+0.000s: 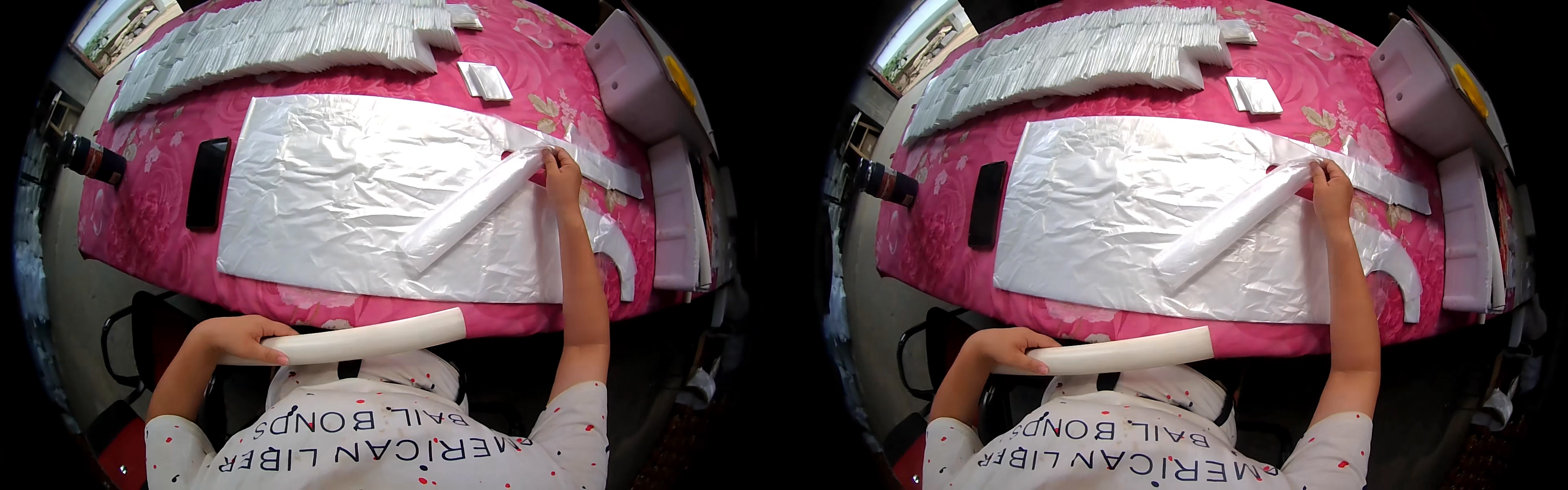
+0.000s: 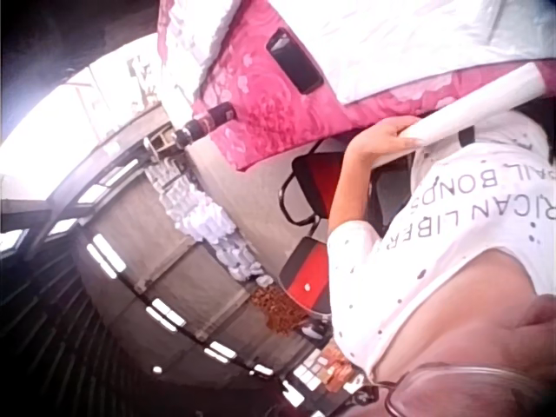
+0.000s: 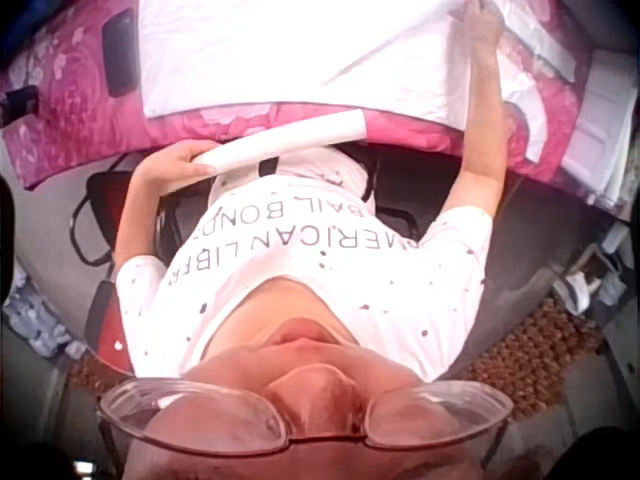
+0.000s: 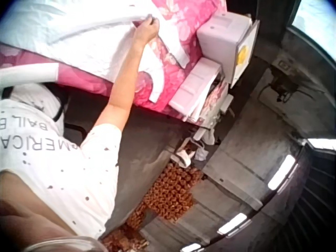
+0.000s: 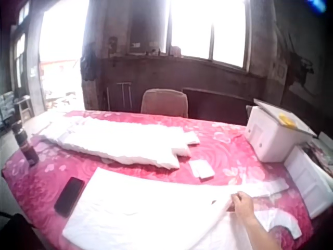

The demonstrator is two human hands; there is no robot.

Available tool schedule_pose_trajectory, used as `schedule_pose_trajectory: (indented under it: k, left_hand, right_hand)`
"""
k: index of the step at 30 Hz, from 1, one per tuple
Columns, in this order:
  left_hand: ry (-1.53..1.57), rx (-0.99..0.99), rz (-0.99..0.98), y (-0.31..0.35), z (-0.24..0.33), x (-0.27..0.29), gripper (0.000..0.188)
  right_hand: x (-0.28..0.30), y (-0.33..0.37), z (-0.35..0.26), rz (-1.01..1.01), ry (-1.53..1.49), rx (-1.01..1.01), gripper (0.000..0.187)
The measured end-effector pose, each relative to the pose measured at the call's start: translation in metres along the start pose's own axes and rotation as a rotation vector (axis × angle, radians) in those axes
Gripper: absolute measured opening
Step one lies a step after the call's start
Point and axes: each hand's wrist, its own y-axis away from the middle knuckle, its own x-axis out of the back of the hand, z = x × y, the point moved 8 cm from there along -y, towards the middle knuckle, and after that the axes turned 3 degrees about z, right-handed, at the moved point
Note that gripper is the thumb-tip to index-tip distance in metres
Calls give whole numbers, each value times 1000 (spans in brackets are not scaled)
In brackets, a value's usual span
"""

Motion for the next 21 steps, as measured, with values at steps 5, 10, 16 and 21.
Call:
schedule_pose_trajectory:
  k: [5, 10, 16, 21]
  left_hand:
    - [-727, -269, 270, -47, 122, 31, 47]
    - [-1136, -756, 740, -76, 176, 24, 40]
    - [-1185, -1029, 463, -92, 137, -16, 53]
    - [-1276, -864, 472, -104, 111, -18, 78]
  right_hand:
    - [-72, 16, -38, -166, -147, -18, 17]
    - [-123, 19, -71, -310, -117, 84, 17]
    - [-132, 12, -73, -367, -73, 98, 19]
    - [-124, 4, -45, -251, -186, -157, 30]
